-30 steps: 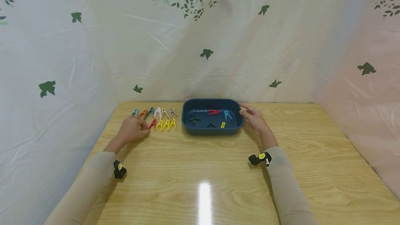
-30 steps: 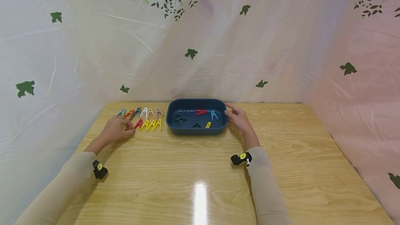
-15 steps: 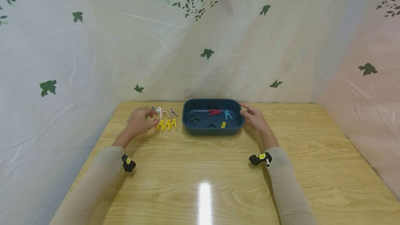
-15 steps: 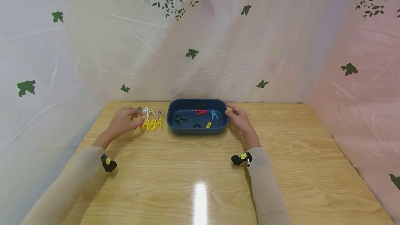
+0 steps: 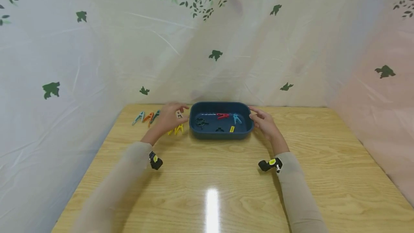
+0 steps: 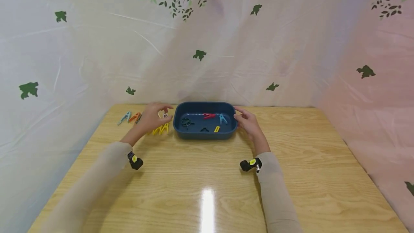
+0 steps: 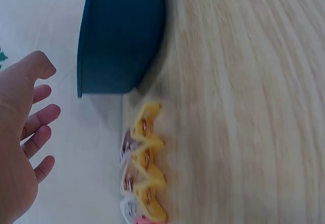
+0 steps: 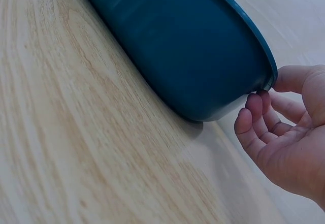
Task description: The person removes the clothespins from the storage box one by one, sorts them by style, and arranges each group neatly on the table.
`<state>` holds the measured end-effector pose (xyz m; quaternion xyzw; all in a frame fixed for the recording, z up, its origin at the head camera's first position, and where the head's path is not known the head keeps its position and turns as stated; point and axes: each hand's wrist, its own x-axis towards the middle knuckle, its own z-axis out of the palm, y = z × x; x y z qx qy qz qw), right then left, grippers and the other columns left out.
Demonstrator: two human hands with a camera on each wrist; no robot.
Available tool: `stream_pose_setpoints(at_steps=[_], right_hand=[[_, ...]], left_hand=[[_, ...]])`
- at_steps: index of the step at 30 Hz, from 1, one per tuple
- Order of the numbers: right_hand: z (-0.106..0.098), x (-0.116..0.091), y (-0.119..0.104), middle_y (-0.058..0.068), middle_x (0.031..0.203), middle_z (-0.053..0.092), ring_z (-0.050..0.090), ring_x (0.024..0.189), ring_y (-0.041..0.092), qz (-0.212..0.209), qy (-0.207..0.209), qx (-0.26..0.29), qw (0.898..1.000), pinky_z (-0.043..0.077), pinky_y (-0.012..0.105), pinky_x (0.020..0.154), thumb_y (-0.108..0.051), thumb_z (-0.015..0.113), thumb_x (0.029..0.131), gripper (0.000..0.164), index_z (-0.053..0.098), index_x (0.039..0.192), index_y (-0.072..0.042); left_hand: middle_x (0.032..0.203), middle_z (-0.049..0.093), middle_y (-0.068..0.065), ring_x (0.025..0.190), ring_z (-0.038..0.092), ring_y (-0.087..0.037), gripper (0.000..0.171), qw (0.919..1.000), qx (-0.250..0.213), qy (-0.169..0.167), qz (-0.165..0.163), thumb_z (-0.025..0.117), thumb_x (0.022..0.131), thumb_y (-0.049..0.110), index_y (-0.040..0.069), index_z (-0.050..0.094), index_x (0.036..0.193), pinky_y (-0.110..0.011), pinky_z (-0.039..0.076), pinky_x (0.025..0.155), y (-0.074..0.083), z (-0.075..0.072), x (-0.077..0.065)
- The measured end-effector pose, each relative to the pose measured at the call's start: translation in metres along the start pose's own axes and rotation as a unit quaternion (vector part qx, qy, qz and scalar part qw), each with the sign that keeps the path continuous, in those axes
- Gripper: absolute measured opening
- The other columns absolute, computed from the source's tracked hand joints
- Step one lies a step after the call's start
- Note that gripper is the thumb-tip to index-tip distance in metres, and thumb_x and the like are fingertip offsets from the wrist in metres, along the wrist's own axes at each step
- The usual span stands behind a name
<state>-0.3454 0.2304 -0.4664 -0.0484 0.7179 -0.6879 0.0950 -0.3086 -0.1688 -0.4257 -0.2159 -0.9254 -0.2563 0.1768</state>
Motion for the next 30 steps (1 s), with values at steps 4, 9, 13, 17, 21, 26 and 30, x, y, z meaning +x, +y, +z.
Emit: stream_pose_setpoints(at_steps=[4,9,13,17,21,26,30], right_hand=[[0.002,-0.004,-0.007,-0.010,0.082,0.056,0.045,0.065,0.004,0.006,-0.008,0.008,1.000,0.046,0.021,0.067,-0.010,0.054,0.104,0.051,0.043,0.153,-0.004],[0.003,-0.006,-0.010,-0.010,0.083,0.056,0.044,0.065,0.004,0.004,-0.010,0.004,1.000,0.044,0.021,0.067,-0.009,0.053,0.104,0.051,0.042,0.154,-0.002],[0.000,0.001,0.001,-0.012,0.085,0.057,0.044,0.065,0.001,-0.011,-0.003,0.001,1.000,0.043,0.019,0.065,-0.013,0.054,0.105,0.050,0.043,0.153,-0.004],[0.000,0.001,0.003,-0.012,0.084,0.058,0.045,0.064,0.000,-0.021,0.002,0.002,1.000,0.043,0.018,0.064,-0.012,0.055,0.104,0.049,0.045,0.152,-0.002],[-0.001,0.001,0.003,-0.012,0.084,0.058,0.045,0.065,0.001,-0.023,0.000,0.002,1.000,0.044,0.018,0.064,-0.013,0.056,0.104,0.051,0.044,0.152,-0.002],[-0.001,0.001,0.003,-0.012,0.083,0.058,0.044,0.065,0.002,-0.021,-0.002,-0.003,1.000,0.044,0.018,0.065,-0.013,0.055,0.104,0.051,0.043,0.152,-0.002],[0.000,0.001,0.003,-0.012,0.082,0.057,0.044,0.064,0.002,-0.019,0.001,-0.005,1.000,0.043,0.018,0.064,-0.014,0.055,0.105,0.049,0.046,0.152,-0.004]], left_hand=[[0.096,0.070,-0.014,0.097,0.061,-0.034,0.034,0.9997,0.013,-0.008,0.021,0.076,0.088,0.024,0.007,0.073,0.117,-0.049,0.047,0.088,0.012,0.012,0.013],[0.107,0.070,-0.014,0.100,0.059,-0.032,0.036,0.9991,0.021,-0.028,0.024,0.075,0.089,0.028,0.011,0.071,0.121,-0.048,0.046,0.092,0.027,0.025,0.026],[0.117,0.069,-0.012,0.108,0.058,-0.031,0.039,0.9982,0.024,-0.054,0.014,0.076,0.089,0.028,0.013,0.069,0.124,-0.049,0.046,0.096,0.038,0.035,0.035],[0.119,0.069,-0.009,0.116,0.057,-0.031,0.042,0.9963,0.043,-0.074,0.012,0.075,0.091,0.032,0.014,0.068,0.128,-0.049,0.045,0.101,0.047,0.046,0.043],[0.123,0.069,-0.008,0.122,0.055,-0.031,0.044,0.9937,0.067,-0.089,0.011,0.074,0.092,0.034,0.016,0.066,0.131,-0.049,0.043,0.107,0.055,0.056,0.049],[0.129,0.067,-0.008,0.123,0.053,-0.032,0.045,0.9923,0.064,-0.106,0.009,0.072,0.093,0.033,0.015,0.065,0.134,-0.052,0.045,0.101,0.064,0.066,0.054],[0.134,0.064,-0.009,0.126,0.051,-0.034,0.045,0.9911,0.070,-0.113,0.004,0.072,0.094,0.034,0.014,0.065,0.134,-0.053,0.046,0.098,0.069,0.073,0.058]])
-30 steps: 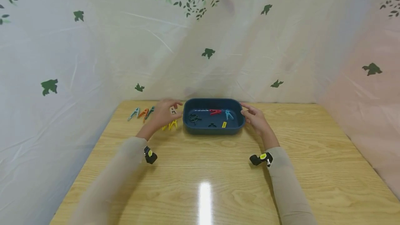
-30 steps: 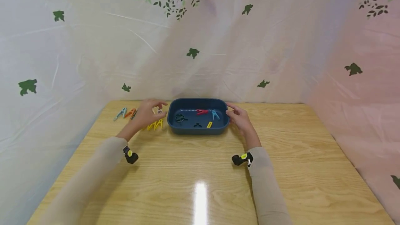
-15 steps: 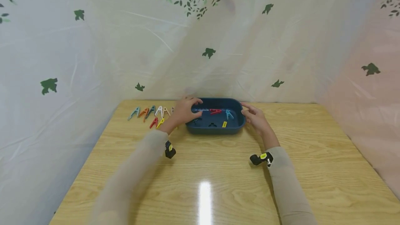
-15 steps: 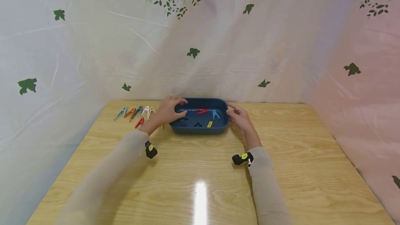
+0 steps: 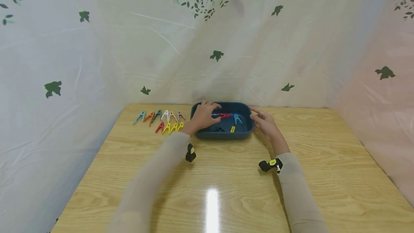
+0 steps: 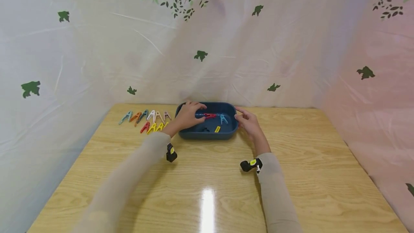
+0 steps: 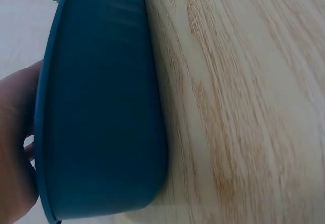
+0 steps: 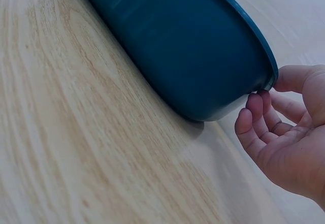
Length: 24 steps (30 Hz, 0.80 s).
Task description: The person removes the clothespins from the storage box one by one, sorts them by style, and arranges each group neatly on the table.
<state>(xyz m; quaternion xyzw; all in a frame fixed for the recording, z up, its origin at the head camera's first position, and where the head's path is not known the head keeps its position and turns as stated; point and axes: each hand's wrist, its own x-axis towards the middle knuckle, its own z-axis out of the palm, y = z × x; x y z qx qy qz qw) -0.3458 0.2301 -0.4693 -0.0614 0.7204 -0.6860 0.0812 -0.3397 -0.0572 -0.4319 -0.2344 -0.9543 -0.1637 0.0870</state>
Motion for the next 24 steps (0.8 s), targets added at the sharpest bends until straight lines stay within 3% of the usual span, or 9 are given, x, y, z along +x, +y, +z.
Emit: stream_pose_setpoints(at_steps=[8,24], right_hand=[[0.000,-0.001,-0.002,-0.011,0.083,0.058,0.045,0.064,0.002,0.017,0.000,0.013,1.000,0.045,0.019,0.064,-0.013,0.055,0.105,0.049,0.045,0.152,-0.006],[0.006,-0.016,-0.025,-0.007,0.081,0.056,0.044,0.063,0.007,0.028,-0.010,0.014,0.999,0.046,0.024,0.067,-0.008,0.054,0.103,0.051,0.043,0.153,0.000]], left_hand=[[0.140,0.059,-0.009,0.130,0.046,-0.034,0.045,0.9988,0.011,-0.033,-0.033,0.070,0.096,0.033,0.015,0.063,0.136,-0.054,0.043,0.102,0.007,0.006,0.007],[0.141,0.055,-0.005,0.126,0.046,-0.029,0.050,0.9910,0.068,-0.090,-0.071,0.069,0.096,0.039,0.018,0.059,0.140,-0.049,0.042,0.103,0.005,0.024,0.016]])
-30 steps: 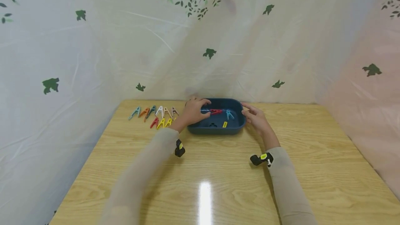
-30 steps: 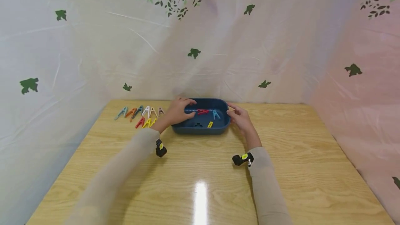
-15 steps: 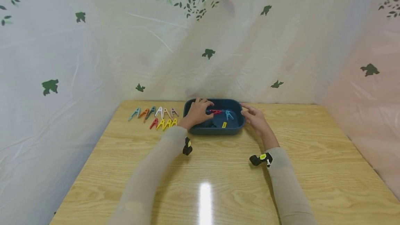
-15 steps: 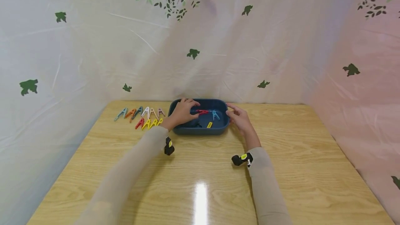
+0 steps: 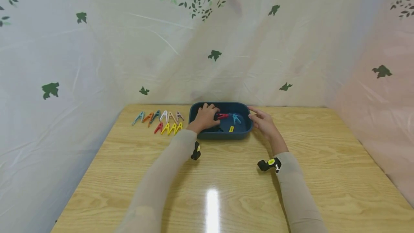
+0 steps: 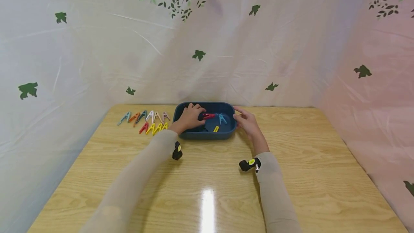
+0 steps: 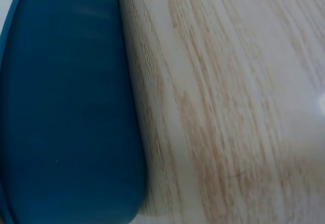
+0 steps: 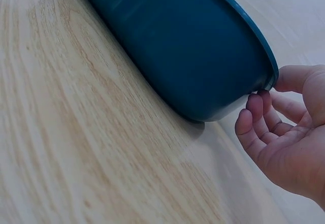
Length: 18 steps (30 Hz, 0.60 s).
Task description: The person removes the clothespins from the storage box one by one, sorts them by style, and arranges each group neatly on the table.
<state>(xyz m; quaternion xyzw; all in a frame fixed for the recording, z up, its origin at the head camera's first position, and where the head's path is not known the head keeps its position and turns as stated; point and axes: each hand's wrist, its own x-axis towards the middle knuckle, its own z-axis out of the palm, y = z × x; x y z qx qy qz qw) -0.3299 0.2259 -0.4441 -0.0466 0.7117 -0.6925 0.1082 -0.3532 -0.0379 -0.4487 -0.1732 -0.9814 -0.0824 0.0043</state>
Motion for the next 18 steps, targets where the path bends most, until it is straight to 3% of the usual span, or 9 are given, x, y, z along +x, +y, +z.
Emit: stream_pose_setpoints(at_steps=[11,18], right_hand=[[-0.0006,0.0023,0.0010,-0.008,0.083,0.055,0.044,0.064,0.006,0.007,-0.001,0.001,1.000,0.045,0.024,0.067,-0.008,0.053,0.104,0.051,0.042,0.153,-0.001],[-0.0037,0.0082,0.0081,-0.008,0.083,0.055,0.043,0.062,0.006,0.005,-0.004,0.000,1.000,0.044,0.023,0.066,-0.010,0.053,0.104,0.051,0.041,0.154,-0.003]], left_hand=[[0.139,0.056,-0.007,0.123,0.046,-0.029,0.046,1.0000,0.000,-0.008,-0.003,0.066,0.098,0.038,0.017,0.061,0.139,-0.048,0.041,0.102,-0.0009,-0.0003,-0.0009],[0.133,0.059,-0.007,0.121,0.047,-0.029,0.037,1.0000,0.000,-0.003,-0.004,0.067,0.097,0.037,0.018,0.067,0.129,-0.048,0.042,0.101,-0.0015,0.0017,0.0009]])
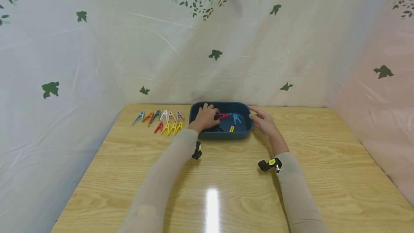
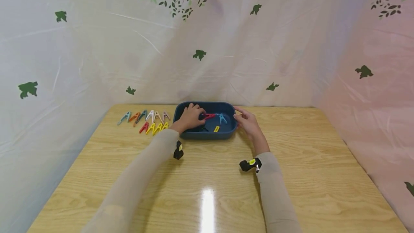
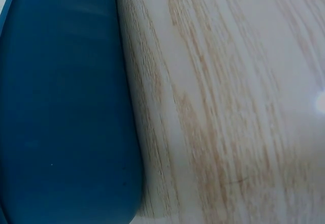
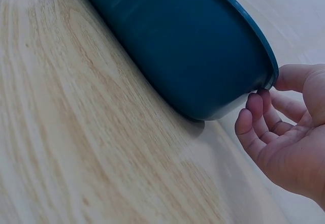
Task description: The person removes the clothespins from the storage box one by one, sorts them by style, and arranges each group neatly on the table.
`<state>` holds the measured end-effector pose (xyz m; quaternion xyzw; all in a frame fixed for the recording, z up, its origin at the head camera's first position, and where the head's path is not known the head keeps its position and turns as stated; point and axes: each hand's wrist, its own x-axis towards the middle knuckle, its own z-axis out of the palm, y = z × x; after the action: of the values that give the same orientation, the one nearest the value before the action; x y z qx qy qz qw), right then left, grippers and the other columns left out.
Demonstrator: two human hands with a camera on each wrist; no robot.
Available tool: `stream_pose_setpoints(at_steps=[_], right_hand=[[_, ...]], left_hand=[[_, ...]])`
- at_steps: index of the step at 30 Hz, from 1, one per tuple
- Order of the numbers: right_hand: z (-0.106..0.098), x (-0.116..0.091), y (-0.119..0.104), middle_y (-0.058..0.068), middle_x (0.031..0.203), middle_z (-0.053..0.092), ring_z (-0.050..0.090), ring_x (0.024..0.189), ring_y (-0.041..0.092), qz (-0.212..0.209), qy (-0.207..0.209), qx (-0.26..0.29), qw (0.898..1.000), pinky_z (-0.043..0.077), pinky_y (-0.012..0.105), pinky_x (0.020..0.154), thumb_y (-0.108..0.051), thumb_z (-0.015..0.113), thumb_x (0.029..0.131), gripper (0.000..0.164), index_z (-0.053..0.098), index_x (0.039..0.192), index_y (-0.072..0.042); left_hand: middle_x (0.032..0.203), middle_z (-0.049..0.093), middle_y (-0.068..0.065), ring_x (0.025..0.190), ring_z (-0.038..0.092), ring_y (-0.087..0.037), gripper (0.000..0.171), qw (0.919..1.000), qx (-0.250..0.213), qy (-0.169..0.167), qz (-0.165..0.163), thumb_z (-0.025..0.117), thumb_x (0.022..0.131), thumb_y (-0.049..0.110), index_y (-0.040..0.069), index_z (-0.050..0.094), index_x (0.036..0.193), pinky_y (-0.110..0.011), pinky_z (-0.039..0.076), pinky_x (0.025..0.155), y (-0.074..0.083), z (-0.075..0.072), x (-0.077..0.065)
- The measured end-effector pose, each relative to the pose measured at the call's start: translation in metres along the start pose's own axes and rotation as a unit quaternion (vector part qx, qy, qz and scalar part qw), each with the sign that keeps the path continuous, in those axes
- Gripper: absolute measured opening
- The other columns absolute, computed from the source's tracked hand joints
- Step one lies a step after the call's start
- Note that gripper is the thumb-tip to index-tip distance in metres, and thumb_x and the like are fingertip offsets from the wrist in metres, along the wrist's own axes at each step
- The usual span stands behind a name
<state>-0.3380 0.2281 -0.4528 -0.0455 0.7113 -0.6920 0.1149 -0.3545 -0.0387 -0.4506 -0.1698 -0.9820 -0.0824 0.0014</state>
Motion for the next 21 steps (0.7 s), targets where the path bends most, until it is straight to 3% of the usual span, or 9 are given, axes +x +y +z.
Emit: stream_pose_setpoints(at_steps=[5,15,21], right_hand=[[-0.005,0.009,0.013,-0.010,0.086,0.056,0.047,0.066,0.003,-0.009,0.009,-0.004,1.000,0.046,0.019,0.066,-0.014,0.055,0.105,0.052,0.043,0.154,-0.006],[-0.003,0.010,0.017,-0.008,0.089,0.062,0.058,0.071,0.001,-0.026,0.010,0.012,1.000,0.053,0.017,0.068,-0.012,0.056,0.104,0.051,0.043,0.152,-0.002],[-0.003,0.007,0.012,-0.007,0.087,0.059,0.053,0.068,0.003,-0.010,0.005,0.018,1.000,0.051,0.018,0.067,-0.010,0.054,0.105,0.051,0.043,0.154,-0.004]], left_hand=[[0.130,0.061,-0.007,0.120,0.049,-0.028,0.036,1.0000,-0.001,0.003,-0.004,0.069,0.096,0.037,0.017,0.068,0.127,-0.049,0.042,0.102,0.002,-0.001,0.001],[0.126,0.063,-0.007,0.118,0.050,-0.029,0.035,0.9999,-0.003,0.008,-0.006,0.072,0.095,0.037,0.016,0.069,0.122,-0.048,0.043,0.100,0.004,-0.001,0.001],[0.121,0.065,-0.006,0.114,0.050,-0.027,0.035,0.9999,-0.005,0.009,-0.004,0.073,0.093,0.038,0.014,0.069,0.118,-0.047,0.044,0.098,0.004,0.001,0.005]])
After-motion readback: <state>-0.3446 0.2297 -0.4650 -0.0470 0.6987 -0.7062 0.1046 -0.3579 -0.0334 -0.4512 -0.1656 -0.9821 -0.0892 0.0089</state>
